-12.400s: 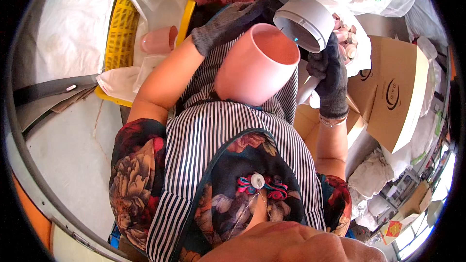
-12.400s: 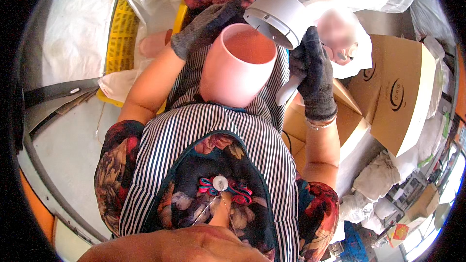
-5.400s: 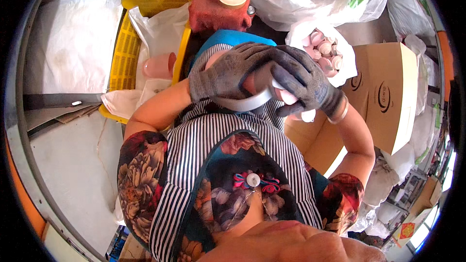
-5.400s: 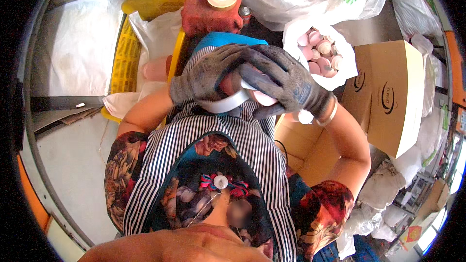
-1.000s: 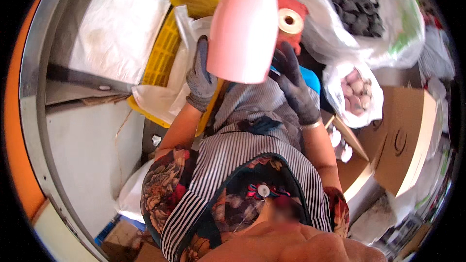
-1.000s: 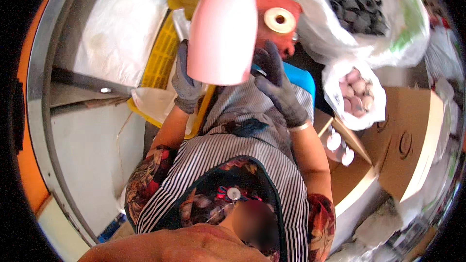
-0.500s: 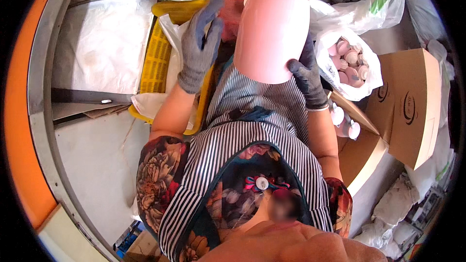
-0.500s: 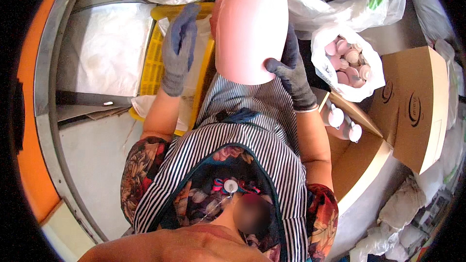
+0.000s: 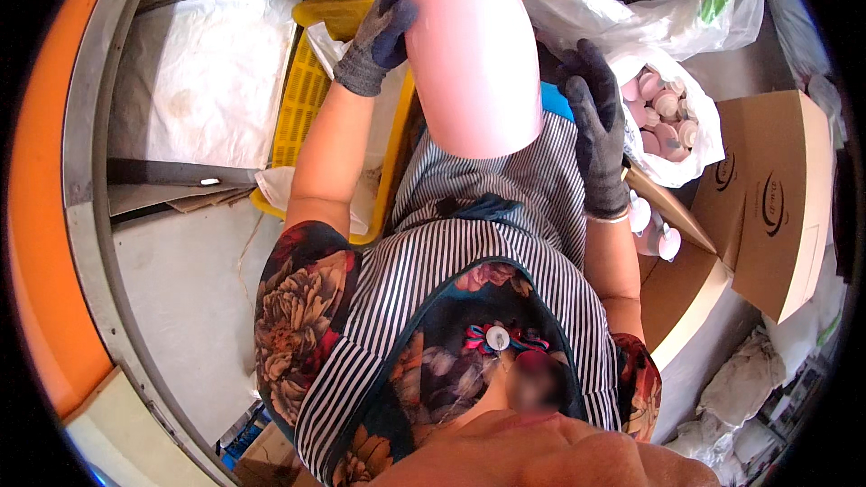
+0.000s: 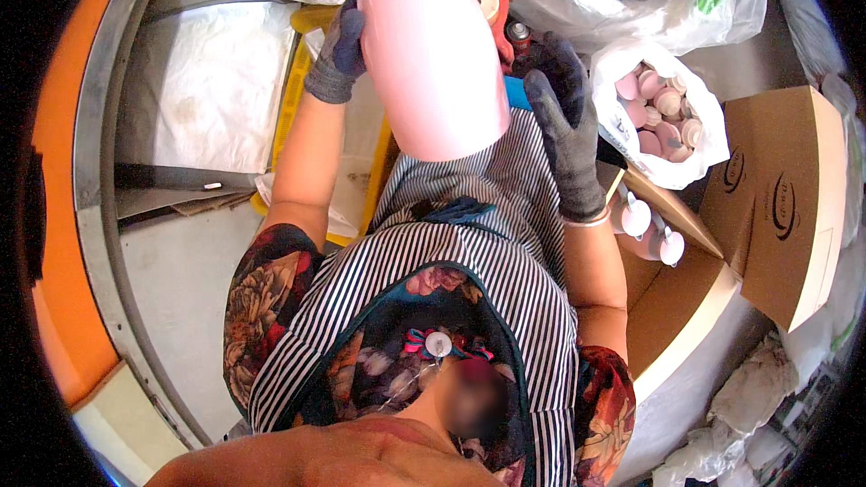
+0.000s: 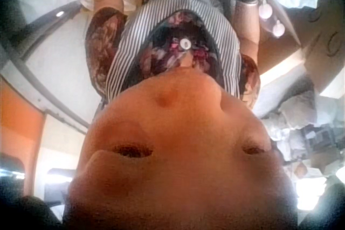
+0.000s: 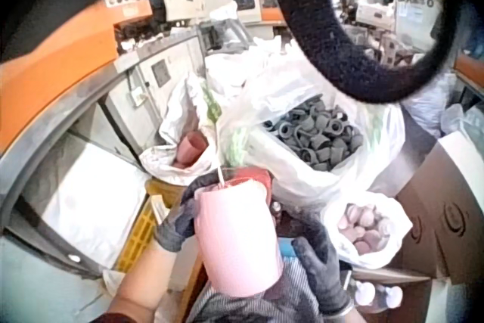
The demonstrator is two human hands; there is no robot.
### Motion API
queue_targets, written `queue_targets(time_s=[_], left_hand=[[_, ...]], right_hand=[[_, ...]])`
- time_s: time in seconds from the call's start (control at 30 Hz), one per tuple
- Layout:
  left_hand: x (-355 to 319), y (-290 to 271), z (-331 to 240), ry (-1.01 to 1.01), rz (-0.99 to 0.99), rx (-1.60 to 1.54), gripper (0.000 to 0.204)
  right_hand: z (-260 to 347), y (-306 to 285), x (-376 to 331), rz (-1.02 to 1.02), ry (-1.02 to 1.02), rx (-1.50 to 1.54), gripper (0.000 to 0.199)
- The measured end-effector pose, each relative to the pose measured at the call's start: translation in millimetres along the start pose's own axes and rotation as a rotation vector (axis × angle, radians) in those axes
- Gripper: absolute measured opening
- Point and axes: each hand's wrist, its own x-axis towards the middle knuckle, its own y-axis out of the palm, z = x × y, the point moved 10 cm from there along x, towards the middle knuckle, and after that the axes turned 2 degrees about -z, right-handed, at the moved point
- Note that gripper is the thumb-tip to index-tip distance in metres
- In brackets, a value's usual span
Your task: The person assembles pink thermal jugs by inserting a grey top component and a lid onto the jug body, then places the finished jug into a cardboard box.
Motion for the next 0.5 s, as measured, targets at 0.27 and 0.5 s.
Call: queue_targets(time_s=[0.27, 0.5], left_hand=[[-41, 55, -60, 0.207, 0.067, 0.699, 0.106], [-80, 135, -69, 0.447, 0.142, 1.490, 0.059]], right_hand=[[17, 58, -5, 0.351, -0.402, -0.573, 0.147], [-28, 59, -29, 0.342, -0.395, -0.695, 0.127]])
